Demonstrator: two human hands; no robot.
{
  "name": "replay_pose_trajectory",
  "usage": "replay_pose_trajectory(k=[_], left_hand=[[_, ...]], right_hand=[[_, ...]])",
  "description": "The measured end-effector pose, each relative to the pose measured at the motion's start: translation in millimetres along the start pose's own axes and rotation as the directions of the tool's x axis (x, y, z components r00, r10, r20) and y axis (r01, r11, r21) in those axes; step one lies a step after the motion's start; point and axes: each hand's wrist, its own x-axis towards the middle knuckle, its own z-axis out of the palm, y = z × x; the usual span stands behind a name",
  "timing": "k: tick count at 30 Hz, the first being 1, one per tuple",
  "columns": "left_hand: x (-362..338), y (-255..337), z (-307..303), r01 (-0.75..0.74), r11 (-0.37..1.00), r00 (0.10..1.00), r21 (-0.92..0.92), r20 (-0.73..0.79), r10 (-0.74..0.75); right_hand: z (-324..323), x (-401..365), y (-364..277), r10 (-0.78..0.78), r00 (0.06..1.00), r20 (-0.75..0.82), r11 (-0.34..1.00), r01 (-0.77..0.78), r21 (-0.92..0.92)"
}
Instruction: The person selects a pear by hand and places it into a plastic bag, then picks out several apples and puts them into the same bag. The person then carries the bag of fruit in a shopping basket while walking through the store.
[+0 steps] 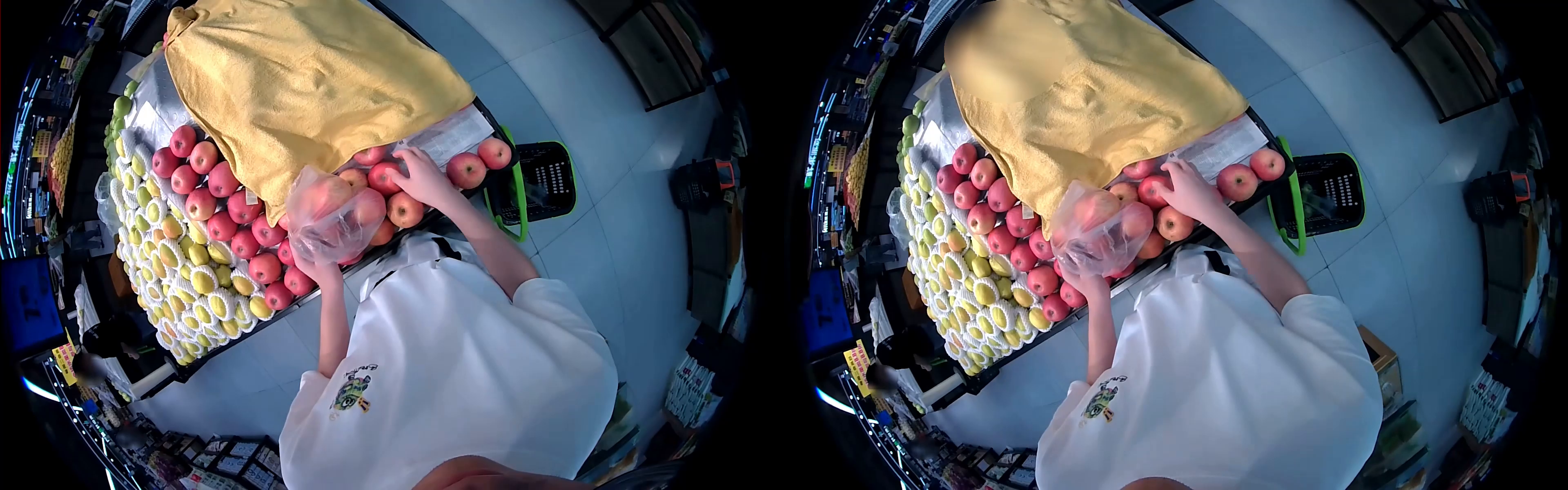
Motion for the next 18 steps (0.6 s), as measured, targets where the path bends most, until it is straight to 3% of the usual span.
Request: replay_pose_trajectory(k=[2,6,8,11,17,18], left_hand=[[-1,3,-3,0.001,1.000,0.998,-0.011,-0.057,-0.001],[3,16,0,-0.019,0.999,0.993,-0.033,-0.119,0.015],[3,14,-2,-0.042,0.999,0.995,-0.031,-0.091,0.039],[4,12,-2,-0.030,0.999,0.997,-0.043,-0.075,0.027],[9,3,1,-0.062,0.998,0.997,0.001,-0.045,0.062],[7,1,2,-0.001,1.000,0.998,-0.002,-0.069,0.000]], right_hand=[[19,5,-2,0.306,0.925,0.226,0.948,-0.275,-0.160],[37,12,6,0.363,0.874,0.322,0.930,-0.318,-0.186],[38,14,15,0.332,0.876,0.351,0.942,-0.325,-0.080],[29,18,13,0.331,0.859,0.389,0.940,-0.335,-0.061],[27,13,3,0.391,0.854,0.344,0.920,-0.378,-0.108],[29,13,5,0.386,0.854,0.349,0.922,-0.372,-0.108]])
